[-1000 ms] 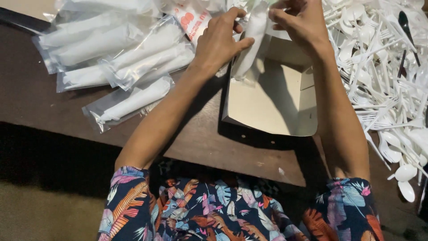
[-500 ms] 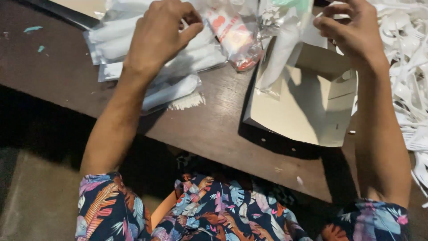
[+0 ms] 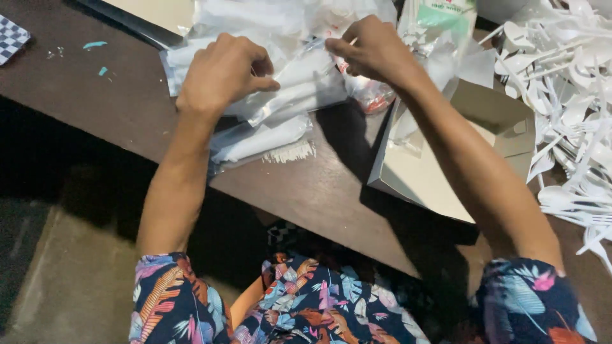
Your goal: The person assembles a flat cardboard food container into a box and then places multiple sealed plastic bags of white plastic cutlery into the box. The person arranges the bags neatly inside the container.
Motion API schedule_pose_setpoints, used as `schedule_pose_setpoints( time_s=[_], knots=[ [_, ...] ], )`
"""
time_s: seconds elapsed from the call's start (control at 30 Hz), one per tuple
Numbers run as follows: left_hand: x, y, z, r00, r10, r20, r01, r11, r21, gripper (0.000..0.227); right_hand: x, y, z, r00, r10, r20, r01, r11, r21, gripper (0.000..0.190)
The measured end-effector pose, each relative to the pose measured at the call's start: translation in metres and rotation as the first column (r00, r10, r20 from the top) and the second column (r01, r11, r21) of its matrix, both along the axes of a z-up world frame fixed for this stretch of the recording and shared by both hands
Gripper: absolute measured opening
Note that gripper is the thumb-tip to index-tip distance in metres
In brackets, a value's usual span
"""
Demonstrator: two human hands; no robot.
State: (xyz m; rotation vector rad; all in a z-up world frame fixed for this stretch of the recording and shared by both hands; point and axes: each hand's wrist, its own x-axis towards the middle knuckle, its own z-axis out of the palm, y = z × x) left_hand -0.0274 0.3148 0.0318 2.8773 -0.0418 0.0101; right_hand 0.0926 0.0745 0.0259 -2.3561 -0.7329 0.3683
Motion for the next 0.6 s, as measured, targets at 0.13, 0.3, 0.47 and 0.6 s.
schedule_pose_setpoints(
  time_s=[0.13, 0.3, 0.47, 0.6],
  knots=[
    [0.000, 0.005, -0.016, 0.999, 0.002, 0.050, 0.004, 0.991, -0.132, 0.023, 0.016, 0.040, -0.023, 0.984, -0.140, -0.108, 0.128, 0.985, -0.115, 0.048],
    [-0.005, 0.006, -0.023, 0.997, -0.007, 0.080, 0.028, 0.963, -0.267, 0.025, 0.027, 0.036, -0.037, 0.979, -0.158, -0.132, 0.162, 0.987, 0.021, 0.027],
    [-0.016, -0.011, -0.004, 0.998, 0.064, -0.013, -0.064, 0.923, -0.379, 0.048, 0.028, 0.019, -0.019, 0.947, -0.062, -0.316, 0.191, 0.897, 0.398, 0.020],
    [-0.018, -0.021, 0.008, 0.995, 0.088, -0.042, -0.097, 0.918, -0.384, 0.061, 0.019, 0.013, 0.001, 0.978, -0.040, -0.204, 0.127, 0.893, 0.431, 0.013]
  ],
)
